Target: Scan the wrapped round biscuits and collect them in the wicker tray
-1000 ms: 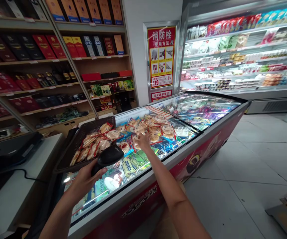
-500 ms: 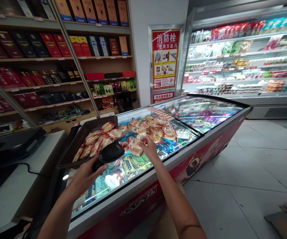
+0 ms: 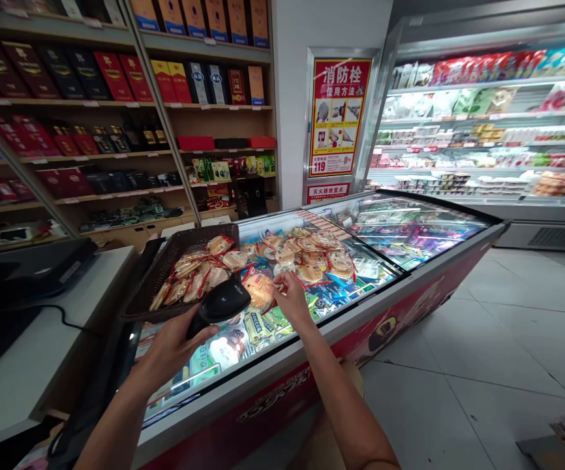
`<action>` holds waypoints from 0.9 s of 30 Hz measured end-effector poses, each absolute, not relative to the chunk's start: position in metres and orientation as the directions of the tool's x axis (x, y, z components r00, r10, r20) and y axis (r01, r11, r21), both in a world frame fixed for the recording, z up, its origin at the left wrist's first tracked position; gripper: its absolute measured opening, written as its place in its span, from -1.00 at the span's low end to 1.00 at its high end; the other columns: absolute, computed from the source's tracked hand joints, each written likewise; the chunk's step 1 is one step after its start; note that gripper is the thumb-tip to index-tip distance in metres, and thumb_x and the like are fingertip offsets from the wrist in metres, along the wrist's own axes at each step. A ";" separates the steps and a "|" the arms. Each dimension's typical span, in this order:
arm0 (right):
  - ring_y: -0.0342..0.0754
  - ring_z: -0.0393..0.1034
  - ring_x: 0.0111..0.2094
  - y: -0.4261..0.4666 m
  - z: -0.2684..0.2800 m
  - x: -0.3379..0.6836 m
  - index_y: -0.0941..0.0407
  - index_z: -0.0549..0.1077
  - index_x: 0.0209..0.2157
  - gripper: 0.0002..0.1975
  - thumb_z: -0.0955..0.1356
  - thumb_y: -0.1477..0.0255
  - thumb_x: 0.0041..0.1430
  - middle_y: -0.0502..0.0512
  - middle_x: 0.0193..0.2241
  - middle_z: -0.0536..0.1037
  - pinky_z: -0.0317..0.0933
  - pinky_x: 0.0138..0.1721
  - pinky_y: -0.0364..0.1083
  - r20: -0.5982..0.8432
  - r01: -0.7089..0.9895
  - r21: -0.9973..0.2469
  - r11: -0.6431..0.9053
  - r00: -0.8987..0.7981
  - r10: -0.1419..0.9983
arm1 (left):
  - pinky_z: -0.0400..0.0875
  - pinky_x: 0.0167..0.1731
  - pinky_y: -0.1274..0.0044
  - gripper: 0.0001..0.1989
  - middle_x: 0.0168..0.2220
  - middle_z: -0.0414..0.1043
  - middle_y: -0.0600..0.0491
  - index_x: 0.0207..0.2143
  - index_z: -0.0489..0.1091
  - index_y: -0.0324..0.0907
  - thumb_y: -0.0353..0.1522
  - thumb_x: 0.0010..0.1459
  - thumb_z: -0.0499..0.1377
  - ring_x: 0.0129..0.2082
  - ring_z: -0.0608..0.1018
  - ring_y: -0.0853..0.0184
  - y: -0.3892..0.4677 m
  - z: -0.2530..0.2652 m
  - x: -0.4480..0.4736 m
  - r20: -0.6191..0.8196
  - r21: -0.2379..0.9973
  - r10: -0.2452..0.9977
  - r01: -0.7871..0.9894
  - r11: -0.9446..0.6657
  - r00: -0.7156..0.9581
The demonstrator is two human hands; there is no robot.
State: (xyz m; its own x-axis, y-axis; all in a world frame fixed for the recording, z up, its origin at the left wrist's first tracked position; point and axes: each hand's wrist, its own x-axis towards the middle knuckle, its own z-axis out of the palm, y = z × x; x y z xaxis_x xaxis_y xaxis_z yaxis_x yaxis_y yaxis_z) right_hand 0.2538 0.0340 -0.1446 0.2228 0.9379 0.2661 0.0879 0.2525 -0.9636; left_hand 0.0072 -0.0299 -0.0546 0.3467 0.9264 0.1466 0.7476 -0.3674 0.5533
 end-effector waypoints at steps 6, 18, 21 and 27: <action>-0.05 0.41 -0.30 0.043 -0.148 0.235 0.07 0.33 -0.26 -0.64 0.43 0.16 0.01 0.06 -0.26 0.49 0.33 -0.31 -0.08 0.275 0.089 -0.961 0.262 0.202 0.940 | 0.26 -0.34 0.48 -0.49 -0.36 0.52 0.01 -0.11 0.40 -0.21 0.02 0.18 0.06 -0.34 0.51 0.17 -0.024 -0.067 -0.012 0.162 0.611 0.952 0.731 -0.304 0.260; 0.00 0.38 -0.26 0.132 -0.131 0.207 0.07 0.32 -0.25 -0.72 0.37 0.31 -0.03 0.07 -0.28 0.48 0.27 -0.14 0.00 0.403 0.337 -0.892 0.300 0.298 0.865 | 0.16 -0.49 0.54 -0.50 -0.53 0.36 0.11 -0.28 0.39 -0.18 0.08 0.12 0.06 -0.50 0.37 0.28 -0.012 -0.094 -0.061 0.139 0.674 0.979 0.710 -0.204 0.148; -0.03 0.40 -0.35 0.164 -0.137 0.198 0.07 0.31 -0.23 -0.65 0.40 0.31 -0.09 0.02 -0.37 0.48 0.30 -0.28 -0.05 0.121 0.031 -0.993 0.117 0.256 0.959 | 0.18 -0.46 0.53 -0.48 -0.51 0.37 0.10 -0.27 0.40 -0.19 0.09 0.11 0.07 -0.49 0.37 0.28 -0.010 -0.097 -0.069 0.144 0.680 0.981 0.708 -0.192 0.127; -0.03 0.39 -0.33 0.208 -0.144 0.172 0.07 0.37 -0.24 -0.66 0.41 0.29 -0.10 -0.01 -0.35 0.49 0.28 -0.28 -0.09 0.200 0.205 -0.969 0.139 0.315 0.928 | 0.21 -0.44 0.52 -0.47 -0.49 0.41 0.08 -0.24 0.42 -0.19 0.09 0.12 0.06 -0.48 0.39 0.27 -0.004 -0.103 -0.076 0.124 0.696 0.984 0.696 -0.177 0.127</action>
State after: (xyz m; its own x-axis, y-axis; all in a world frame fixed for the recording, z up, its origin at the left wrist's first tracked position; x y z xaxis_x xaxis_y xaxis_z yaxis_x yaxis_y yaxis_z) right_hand 0.1720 0.2079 -0.1442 0.3154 0.9277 0.1998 0.2052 0.1389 -0.9688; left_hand -0.0759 -0.0042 -0.1029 0.1267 0.9842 0.1236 0.6956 -0.1770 0.6963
